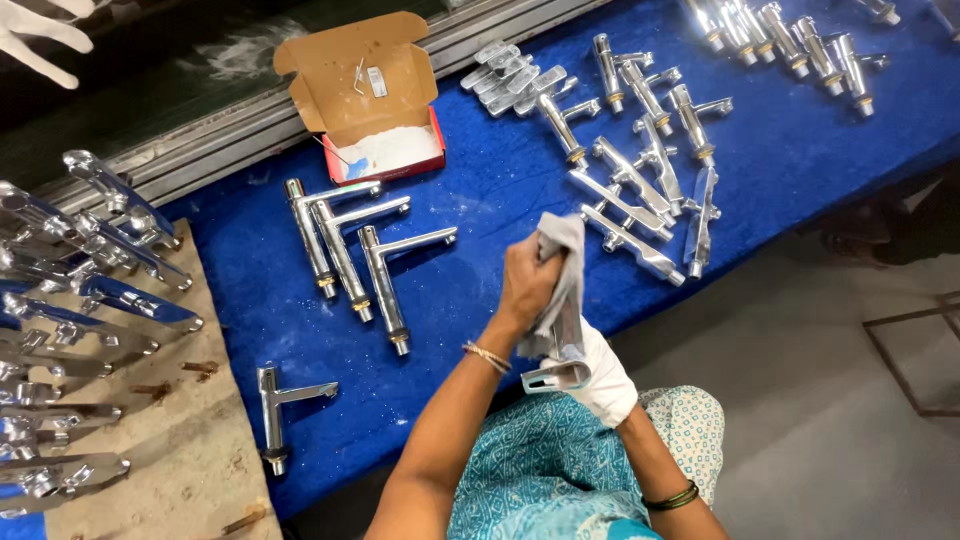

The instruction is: The person wipes and cleans various metal faucet fixtures one at a time using a white cloth while standing at a blue workbench. They pick up fixtures, rub the surfaces with the cloth, and place some into boxes or set them aside on the table.

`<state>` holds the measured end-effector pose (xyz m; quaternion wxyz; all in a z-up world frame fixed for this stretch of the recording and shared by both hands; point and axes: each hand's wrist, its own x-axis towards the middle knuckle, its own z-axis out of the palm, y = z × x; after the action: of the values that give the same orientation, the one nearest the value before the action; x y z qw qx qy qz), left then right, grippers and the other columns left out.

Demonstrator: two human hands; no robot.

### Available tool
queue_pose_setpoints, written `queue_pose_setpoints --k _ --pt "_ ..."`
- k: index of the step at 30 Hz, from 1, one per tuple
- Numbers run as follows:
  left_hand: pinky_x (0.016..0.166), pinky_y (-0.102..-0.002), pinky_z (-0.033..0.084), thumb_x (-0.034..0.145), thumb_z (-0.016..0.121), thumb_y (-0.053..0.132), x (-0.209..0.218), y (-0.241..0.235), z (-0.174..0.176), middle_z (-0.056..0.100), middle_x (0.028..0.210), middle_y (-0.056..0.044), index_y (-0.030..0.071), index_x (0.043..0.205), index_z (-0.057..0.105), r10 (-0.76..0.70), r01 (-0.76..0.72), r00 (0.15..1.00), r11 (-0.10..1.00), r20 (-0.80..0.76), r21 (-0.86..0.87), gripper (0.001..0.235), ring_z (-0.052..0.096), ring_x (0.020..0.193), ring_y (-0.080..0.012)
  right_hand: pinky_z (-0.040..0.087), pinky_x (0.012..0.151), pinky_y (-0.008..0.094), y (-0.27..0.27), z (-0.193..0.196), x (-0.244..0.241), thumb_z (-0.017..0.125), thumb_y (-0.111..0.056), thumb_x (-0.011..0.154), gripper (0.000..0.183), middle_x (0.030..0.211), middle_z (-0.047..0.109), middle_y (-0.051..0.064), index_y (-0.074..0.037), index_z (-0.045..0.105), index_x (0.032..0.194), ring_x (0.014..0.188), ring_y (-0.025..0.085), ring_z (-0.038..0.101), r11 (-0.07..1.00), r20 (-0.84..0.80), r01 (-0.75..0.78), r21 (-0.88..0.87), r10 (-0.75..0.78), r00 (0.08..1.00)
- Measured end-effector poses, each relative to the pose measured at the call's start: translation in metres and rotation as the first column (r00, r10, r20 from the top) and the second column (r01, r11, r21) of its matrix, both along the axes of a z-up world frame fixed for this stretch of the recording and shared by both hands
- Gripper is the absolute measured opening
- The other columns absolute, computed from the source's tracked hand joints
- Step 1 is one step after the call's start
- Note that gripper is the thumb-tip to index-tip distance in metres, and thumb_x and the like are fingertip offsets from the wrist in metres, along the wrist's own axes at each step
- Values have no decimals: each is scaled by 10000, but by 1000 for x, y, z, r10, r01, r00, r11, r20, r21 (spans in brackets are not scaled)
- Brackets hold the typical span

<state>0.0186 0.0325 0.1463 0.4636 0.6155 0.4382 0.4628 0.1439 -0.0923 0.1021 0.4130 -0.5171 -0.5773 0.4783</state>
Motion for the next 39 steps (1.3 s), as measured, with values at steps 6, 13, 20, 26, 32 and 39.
queue_pose_setpoints --k 6,13,20,26,32,39 --pt "765 -354 566 1024 548 201 3 10 -23 759 948 -141 -54 1088 718 -26 48 972 995 232 -90 314 703 861 -192 576 697 262 -2 3 -3 819 18 730 541 927 657 0 -45 599 1220 784 68 606 999 -179 16 -30 -21 984" --pt "996 -455 444 855 706 -4 0 -56 -24 509 1368 -308 -88 1519 249 -199 139 974 900 105 413 810 525 1241 -381 567 825 286 -2 -17 13 792 32 722 443 1013 727 49 -41 655 1137 926 125 676 981 129 -89 169 68 989" --pt "800 -368 574 958 608 176 6 24 -10 767 939 -138 -40 1079 722 -11 13 995 1000 100 -20 272 712 888 -207 614 791 278 8 1 8 745 18 781 470 1008 701 42 -42 605 1226 871 111 699 996 -150 -82 -33 76 986" --pt "902 -342 547 999 595 180 3 -11 -32 719 1115 -127 -37 1299 559 -40 51 984 997 172 -58 372 688 1048 -174 581 827 283 9 7 6 793 18 740 546 1067 712 46 -23 582 1242 928 106 683 995 -192 -72 72 85 978" --pt "1082 -337 487 936 698 151 -30 -67 -31 589 1371 -136 29 1606 225 -431 529 830 809 353 -256 829 601 1230 -197 568 765 281 4 0 28 767 -54 788 286 903 743 55 -46 703 1066 827 122 680 984 4 -167 -58 167 986" --pt "1022 -354 526 791 835 126 -16 -64 -35 655 1245 -144 -49 1410 503 -289 361 918 893 272 -268 724 643 1138 -202 558 801 291 6 -16 31 775 -46 732 303 895 772 80 -26 717 1029 848 125 698 970 268 -224 95 192 944"
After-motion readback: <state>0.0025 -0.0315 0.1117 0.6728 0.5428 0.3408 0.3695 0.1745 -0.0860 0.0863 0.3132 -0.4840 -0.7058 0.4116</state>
